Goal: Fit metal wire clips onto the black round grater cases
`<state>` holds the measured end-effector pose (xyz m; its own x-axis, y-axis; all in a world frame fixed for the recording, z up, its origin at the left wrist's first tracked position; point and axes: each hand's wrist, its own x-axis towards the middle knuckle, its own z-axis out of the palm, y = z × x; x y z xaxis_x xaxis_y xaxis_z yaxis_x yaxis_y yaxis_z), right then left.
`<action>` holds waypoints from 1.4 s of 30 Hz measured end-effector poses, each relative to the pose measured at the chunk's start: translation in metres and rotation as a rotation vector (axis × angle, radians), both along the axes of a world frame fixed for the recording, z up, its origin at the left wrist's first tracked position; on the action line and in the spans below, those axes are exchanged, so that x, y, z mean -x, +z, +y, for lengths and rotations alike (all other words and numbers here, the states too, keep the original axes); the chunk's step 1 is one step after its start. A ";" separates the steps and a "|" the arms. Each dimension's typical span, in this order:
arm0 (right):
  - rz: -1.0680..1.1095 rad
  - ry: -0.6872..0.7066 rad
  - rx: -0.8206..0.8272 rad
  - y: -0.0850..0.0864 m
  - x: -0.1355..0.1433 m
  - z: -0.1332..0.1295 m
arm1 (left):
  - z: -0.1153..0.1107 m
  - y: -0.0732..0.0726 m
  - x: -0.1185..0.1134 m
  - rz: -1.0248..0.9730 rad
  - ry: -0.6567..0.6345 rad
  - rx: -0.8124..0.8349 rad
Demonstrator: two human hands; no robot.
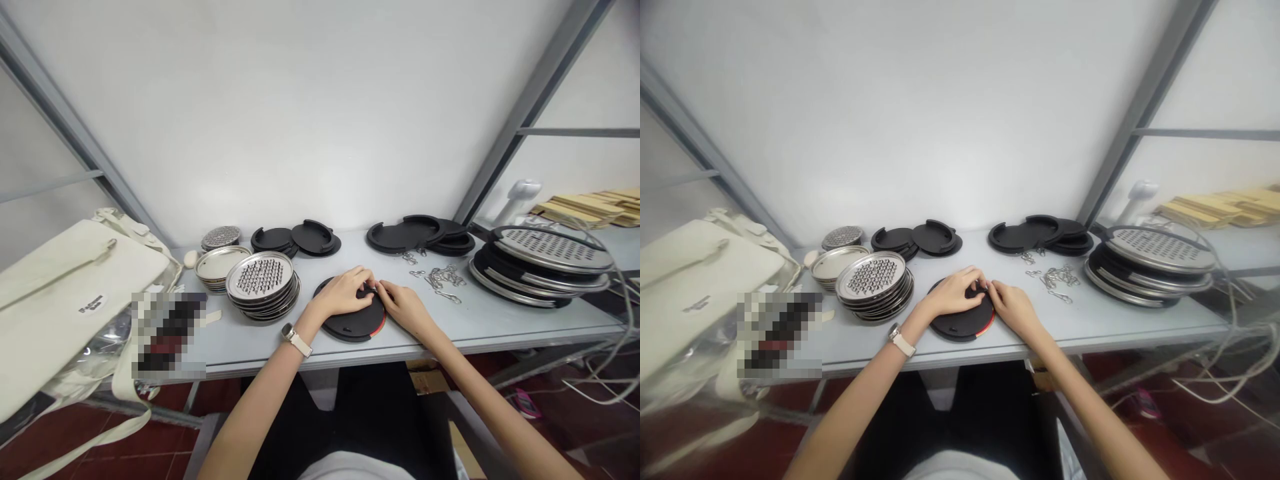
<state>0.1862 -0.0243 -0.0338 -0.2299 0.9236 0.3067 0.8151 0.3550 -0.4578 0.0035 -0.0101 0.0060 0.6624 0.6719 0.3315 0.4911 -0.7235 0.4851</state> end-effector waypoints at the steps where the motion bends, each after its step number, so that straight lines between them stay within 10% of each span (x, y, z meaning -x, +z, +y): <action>1: -0.015 0.005 0.000 0.000 0.000 0.000 | 0.000 0.000 0.000 0.000 -0.002 0.001; 42: 0.048 0.043 0.015 0.002 0.000 -0.001 | 0.003 -0.004 0.000 -0.037 -0.036 -0.039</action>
